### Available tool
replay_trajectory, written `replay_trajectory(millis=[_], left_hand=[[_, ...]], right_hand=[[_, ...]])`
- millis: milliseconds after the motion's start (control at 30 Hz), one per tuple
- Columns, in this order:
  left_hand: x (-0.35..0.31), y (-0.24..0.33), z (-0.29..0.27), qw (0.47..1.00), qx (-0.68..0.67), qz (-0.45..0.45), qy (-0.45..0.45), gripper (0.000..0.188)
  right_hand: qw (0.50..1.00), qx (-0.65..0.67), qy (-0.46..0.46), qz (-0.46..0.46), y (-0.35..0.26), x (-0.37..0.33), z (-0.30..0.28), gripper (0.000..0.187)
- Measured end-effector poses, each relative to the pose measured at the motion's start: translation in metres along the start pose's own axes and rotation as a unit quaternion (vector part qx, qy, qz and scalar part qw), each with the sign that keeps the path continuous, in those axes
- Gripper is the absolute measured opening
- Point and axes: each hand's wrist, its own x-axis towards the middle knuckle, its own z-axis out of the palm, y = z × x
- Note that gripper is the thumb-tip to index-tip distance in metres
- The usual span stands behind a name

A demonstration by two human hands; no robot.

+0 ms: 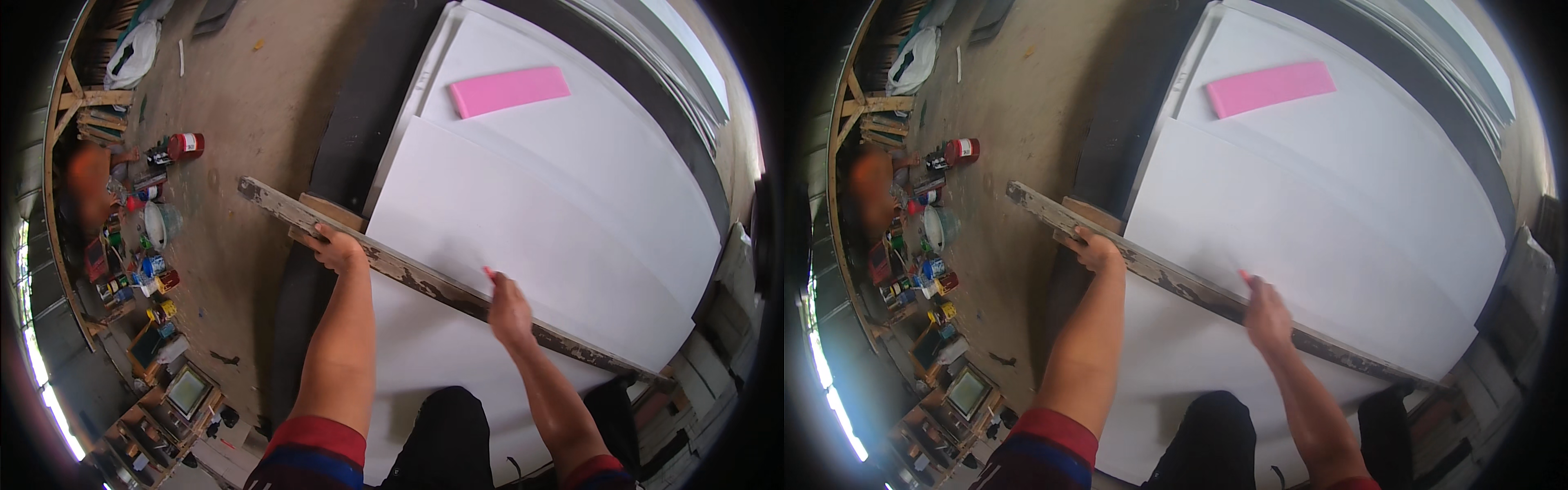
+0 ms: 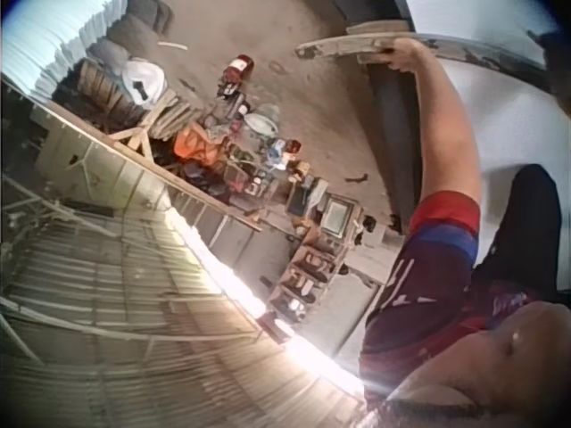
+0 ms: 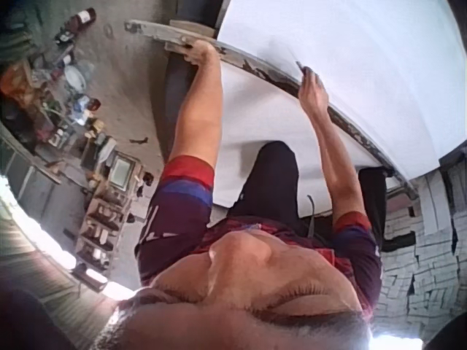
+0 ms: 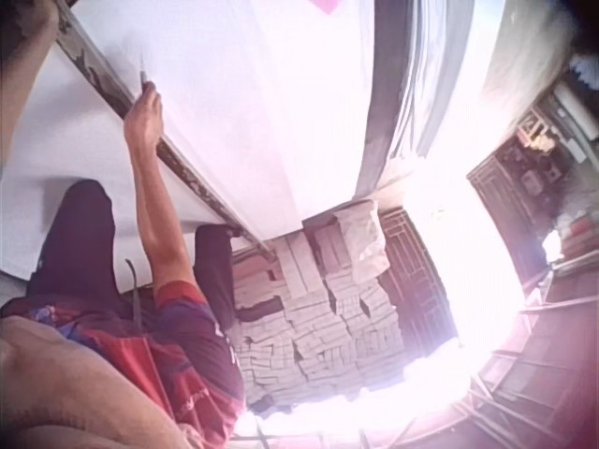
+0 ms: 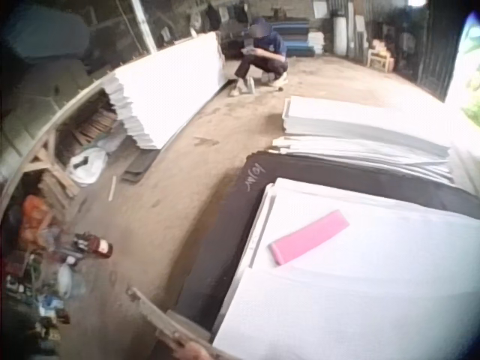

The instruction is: The person measures and cuts large white panels using a utility knife and a wooden straightedge. They repeatedly align the straightedge, score the panel, and snap off the cut sections, stacking the finished pieces nearby.

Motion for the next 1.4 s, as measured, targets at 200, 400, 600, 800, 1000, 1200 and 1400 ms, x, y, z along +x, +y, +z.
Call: replay_trajectory(millis=[200,400,600,800,1000,1200,1400], left_hand=[[-0.005,0.008,-0.004,0.998,0.052,-0.018,0.003,0.079],[-0.007,0.009,-0.004,0.999,0.043,-0.028,0.000,0.081],[-0.005,0.006,-0.001,0.998,0.059,-0.023,0.010,0.084],[-0.007,0.006,-0.002,0.998,0.065,-0.012,0.007,0.084],[-0.005,0.007,0.001,0.997,0.069,-0.008,0.030,0.081],[0.002,0.003,0.004,0.998,0.059,-0.001,0.037,0.081],[0.017,-0.003,0.012,0.996,0.045,0.005,0.072,0.076]], right_hand=[[0.975,-0.101,-0.175,-0.087,-0.146,0.073,0.041,0.023],[0.951,-0.164,-0.251,-0.070,-0.209,0.114,0.064,0.014],[0.944,-0.149,-0.294,-0.027,-0.227,0.124,0.067,0.019],[0.933,-0.169,-0.316,-0.011,-0.227,0.124,0.067,0.028],[0.939,-0.151,-0.310,-0.005,-0.197,0.109,0.047,0.015],[0.933,-0.179,-0.313,0.006,-0.132,0.069,0.009,0.011],[0.928,-0.196,-0.316,0.022,-0.049,0.025,-0.034,0.011]])
